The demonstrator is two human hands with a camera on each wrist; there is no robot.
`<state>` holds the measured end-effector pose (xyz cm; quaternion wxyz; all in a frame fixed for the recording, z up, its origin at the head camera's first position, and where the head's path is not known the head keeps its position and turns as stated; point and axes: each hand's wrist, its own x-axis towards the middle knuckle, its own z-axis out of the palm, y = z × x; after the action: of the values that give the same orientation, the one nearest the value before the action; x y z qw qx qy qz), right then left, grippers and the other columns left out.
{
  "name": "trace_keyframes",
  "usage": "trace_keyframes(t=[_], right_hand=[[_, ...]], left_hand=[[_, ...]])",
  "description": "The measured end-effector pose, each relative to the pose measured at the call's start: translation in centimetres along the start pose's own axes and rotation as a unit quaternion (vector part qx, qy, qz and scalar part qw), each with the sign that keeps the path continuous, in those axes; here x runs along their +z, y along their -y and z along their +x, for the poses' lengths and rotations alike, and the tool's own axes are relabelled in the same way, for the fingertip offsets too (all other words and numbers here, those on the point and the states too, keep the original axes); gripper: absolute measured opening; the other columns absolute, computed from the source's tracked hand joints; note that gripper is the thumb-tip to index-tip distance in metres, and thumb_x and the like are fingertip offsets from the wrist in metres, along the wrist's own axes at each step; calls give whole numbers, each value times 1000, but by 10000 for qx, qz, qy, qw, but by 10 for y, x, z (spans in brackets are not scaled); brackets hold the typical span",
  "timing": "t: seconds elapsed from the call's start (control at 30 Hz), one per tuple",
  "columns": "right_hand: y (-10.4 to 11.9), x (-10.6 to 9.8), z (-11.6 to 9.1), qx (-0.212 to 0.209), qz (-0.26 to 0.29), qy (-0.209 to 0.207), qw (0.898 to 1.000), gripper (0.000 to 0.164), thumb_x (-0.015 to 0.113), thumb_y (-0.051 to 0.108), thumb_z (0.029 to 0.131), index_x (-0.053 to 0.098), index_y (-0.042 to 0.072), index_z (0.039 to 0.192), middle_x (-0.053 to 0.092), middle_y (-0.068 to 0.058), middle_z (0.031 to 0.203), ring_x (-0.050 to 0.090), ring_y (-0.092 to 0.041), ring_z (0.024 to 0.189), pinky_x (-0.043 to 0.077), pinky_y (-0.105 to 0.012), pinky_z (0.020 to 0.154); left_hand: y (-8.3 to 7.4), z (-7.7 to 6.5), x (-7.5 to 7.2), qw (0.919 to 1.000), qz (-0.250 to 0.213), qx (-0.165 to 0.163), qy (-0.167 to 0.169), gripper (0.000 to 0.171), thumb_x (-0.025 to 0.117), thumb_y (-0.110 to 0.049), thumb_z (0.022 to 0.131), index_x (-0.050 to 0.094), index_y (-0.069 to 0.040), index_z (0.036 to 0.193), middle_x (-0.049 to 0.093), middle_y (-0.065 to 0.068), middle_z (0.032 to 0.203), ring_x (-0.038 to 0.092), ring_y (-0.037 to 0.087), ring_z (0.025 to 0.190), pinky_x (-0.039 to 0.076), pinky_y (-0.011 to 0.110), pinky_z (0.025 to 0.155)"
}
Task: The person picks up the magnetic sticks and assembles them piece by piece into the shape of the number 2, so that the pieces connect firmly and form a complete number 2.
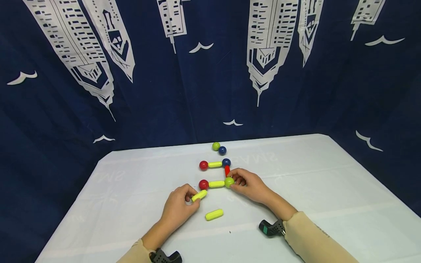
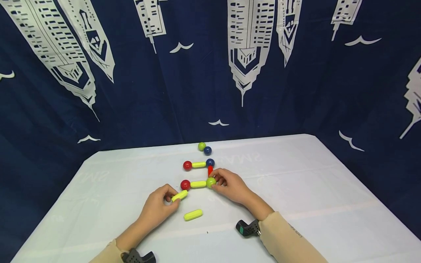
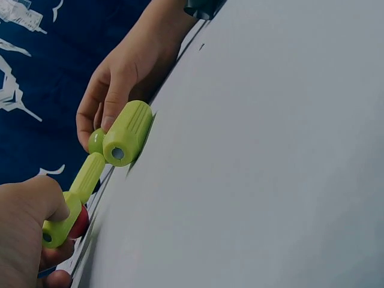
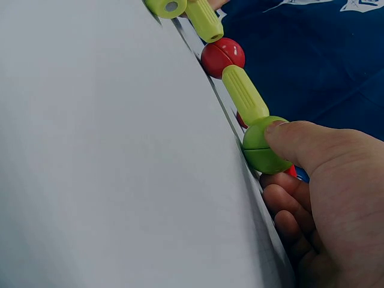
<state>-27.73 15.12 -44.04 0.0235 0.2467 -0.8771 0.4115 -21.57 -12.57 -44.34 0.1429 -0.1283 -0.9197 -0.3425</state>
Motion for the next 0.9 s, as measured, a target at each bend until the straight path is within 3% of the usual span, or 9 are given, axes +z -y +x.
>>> trace_keyframes(t=[0.27, 0.57, 0.9], right_hand=[[0, -1, 0, 24, 4, 0, 10000, 31, 75, 15, 89, 64, 18, 118, 64, 4, 98, 57, -11, 85, 50, -21, 75], [0, -1, 1, 29, 20, 16, 10000, 31, 74, 15, 89, 64, 18, 119, 64, 3, 98, 57, -12, 85, 49, -21, 75], [1, -1, 1, 92, 8, 31, 10000, 32, 74, 16, 89, 64, 18, 119, 64, 3, 98, 57, -13, 85, 49, -21, 75]], left_hand=[[1, 3, 0, 9993, 45, -339, -130, 19, 79, -13, 77, 64, -17, 88, 56, -5, 72, 46, 8, 64, 37, 21, 57], [1, 2, 1, 9994, 11, -313, -143, 22, 82, -19, 79, 62, -18, 88, 56, -7, 71, 46, 7, 64, 36, 20, 58], [0, 2, 1, 9987, -228, -285, 369, 33, 86, -31, 78, 60, -22, 95, 60, -14, 80, 49, 7, 76, 36, 25, 73]])
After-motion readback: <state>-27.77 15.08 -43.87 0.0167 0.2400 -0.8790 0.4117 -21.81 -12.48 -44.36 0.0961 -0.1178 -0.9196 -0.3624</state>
